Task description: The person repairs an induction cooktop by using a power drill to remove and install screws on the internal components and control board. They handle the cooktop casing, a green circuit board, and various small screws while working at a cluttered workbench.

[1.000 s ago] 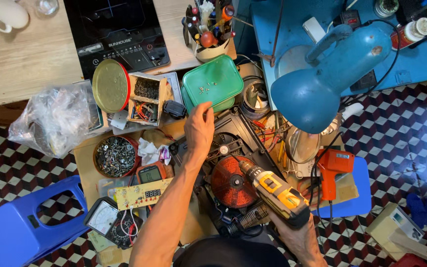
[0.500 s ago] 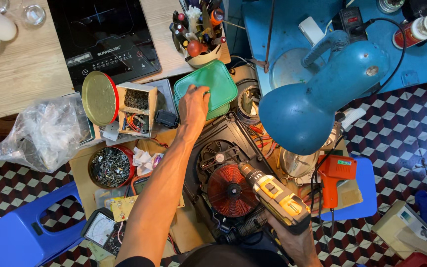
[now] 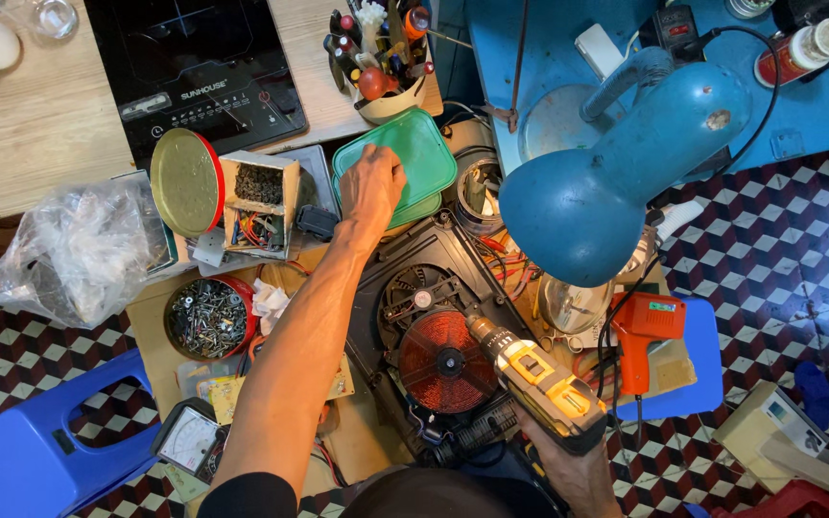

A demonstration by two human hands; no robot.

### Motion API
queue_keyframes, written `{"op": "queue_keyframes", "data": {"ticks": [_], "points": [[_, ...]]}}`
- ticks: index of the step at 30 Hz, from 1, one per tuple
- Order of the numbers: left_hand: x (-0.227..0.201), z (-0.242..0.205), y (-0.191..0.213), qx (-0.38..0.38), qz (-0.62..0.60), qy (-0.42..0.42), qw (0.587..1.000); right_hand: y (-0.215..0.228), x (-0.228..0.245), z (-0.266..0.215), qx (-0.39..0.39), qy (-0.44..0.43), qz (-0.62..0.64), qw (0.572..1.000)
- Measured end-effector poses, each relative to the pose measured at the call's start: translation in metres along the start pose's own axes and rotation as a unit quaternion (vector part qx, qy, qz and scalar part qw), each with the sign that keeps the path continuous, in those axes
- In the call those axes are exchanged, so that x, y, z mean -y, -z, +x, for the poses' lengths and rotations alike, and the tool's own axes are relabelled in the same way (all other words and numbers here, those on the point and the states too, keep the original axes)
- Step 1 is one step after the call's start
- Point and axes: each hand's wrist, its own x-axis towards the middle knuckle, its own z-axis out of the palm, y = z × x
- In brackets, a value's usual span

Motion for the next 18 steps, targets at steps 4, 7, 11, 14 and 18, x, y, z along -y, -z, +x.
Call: {"op": "queue_keyframes", "data": {"ticks": [4,7,11,14,18], "points": [[0.000,-0.006,0.005,0.013,-0.021,0.024,0.999,0.002,-0.010,-0.011,-0.010,0.087,-0.082,0.993],[0.002,-0.011,0.008,0.015,-0.027,0.025,0.999,0.003,-0.014,-0.019,-0.013,0.198,-0.232,0.952],[0.003,-0.014,0.013,-0.001,-0.019,0.014,1.000,-0.003,-0.006,-0.016,-0.059,0.220,-0.268,0.936],[-0.001,-0.017,0.017,-0.030,-0.021,-0.018,0.999,-0.012,-0.001,0.006,-0.049,0.198,-0.301,0.932],[-0.014,-0.038,0.026,-0.086,-0.113,-0.020,0.990,-0.041,0.011,0.050,-0.002,-0.162,0.047,0.986]]}}
